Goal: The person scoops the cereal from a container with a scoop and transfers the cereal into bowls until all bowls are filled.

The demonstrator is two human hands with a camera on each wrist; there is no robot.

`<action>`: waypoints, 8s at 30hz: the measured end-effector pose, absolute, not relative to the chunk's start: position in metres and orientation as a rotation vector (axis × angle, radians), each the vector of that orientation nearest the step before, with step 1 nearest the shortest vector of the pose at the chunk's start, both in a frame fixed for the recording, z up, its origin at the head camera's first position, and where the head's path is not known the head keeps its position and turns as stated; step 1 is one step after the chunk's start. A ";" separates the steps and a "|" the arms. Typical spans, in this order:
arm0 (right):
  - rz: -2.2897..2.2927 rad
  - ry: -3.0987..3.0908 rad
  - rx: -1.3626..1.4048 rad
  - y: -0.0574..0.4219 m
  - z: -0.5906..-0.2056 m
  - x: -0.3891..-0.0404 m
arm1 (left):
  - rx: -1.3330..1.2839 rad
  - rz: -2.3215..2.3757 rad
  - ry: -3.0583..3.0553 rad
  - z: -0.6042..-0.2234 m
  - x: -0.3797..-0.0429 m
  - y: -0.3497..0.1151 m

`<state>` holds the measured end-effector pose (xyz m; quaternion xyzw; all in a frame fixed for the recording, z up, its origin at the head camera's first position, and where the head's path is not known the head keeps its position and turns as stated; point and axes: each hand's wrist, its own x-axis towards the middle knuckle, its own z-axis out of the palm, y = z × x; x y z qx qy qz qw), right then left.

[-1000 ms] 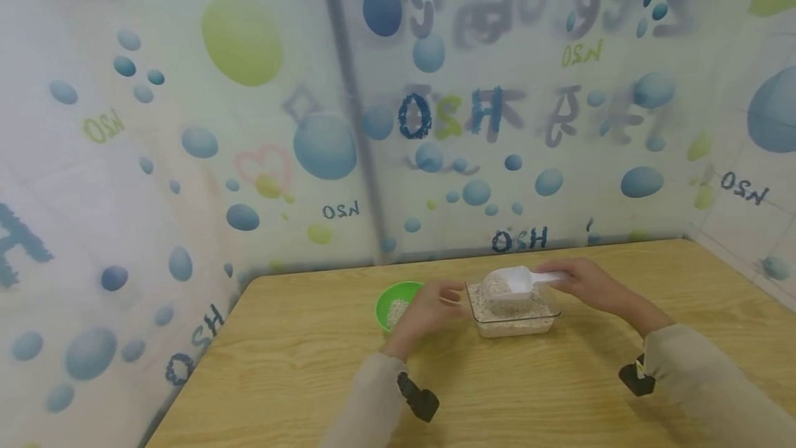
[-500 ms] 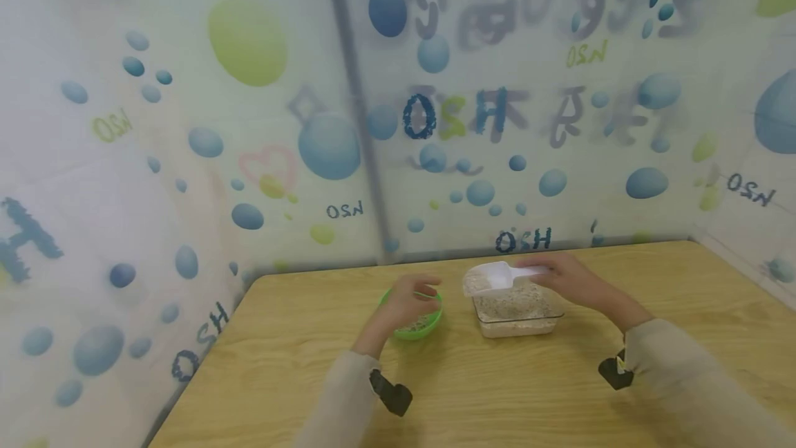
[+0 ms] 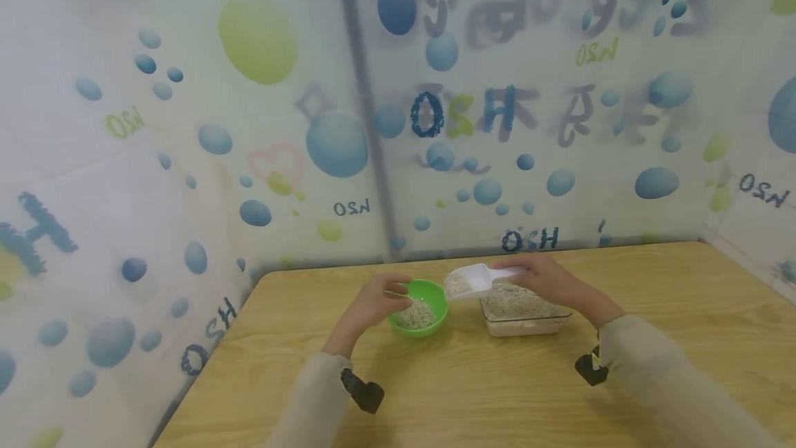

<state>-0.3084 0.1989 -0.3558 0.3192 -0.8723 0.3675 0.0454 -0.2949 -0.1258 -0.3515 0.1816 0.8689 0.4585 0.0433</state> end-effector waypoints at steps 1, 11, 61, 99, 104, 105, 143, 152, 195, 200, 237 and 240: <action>1.129 -2.661 0.981 0.197 -0.356 -0.310 | 0.539 1.412 2.659 -0.352 -0.295 -0.129; 1.153 -2.683 0.990 0.181 -0.355 -0.314 | 0.418 1.516 2.694 -0.363 -0.296 -0.152; 0.764 -2.735 1.205 0.144 -0.313 -0.341 | 0.386 1.574 2.559 -0.382 -0.299 -0.160; 0.517 -2.593 1.232 0.131 -0.303 -0.319 | 0.408 1.489 2.631 -0.380 -0.296 -0.164; 0.581 -2.582 1.195 0.143 -0.301 -0.317 | 0.380 1.477 2.691 -0.370 -0.292 -0.163; 0.597 -2.586 1.189 0.146 -0.300 -0.316 | 0.374 1.481 2.704 -0.368 -0.291 -0.162; 0.355 -2.864 0.973 0.256 -0.299 -0.301 | 0.524 1.476 2.481 -0.377 -0.289 -0.020; 0.162 -2.795 1.008 0.250 -0.307 -0.302 | 0.479 1.439 2.512 -0.386 -0.291 -0.012; 0.952 -2.761 0.890 0.243 -0.377 -0.303 | 0.459 1.552 2.461 -0.386 -0.291 -0.010; 0.936 -2.753 0.876 0.244 -0.379 -0.301 | 0.458 1.565 2.453 -0.387 -0.291 -0.010; 1.031 -2.709 0.740 0.263 -0.373 -0.282 | 0.424 1.481 2.481 -0.381 -0.289 -0.014; 1.022 -2.694 0.744 0.264 -0.370 -0.281 | 0.439 1.477 2.492 -0.378 -0.289 -0.016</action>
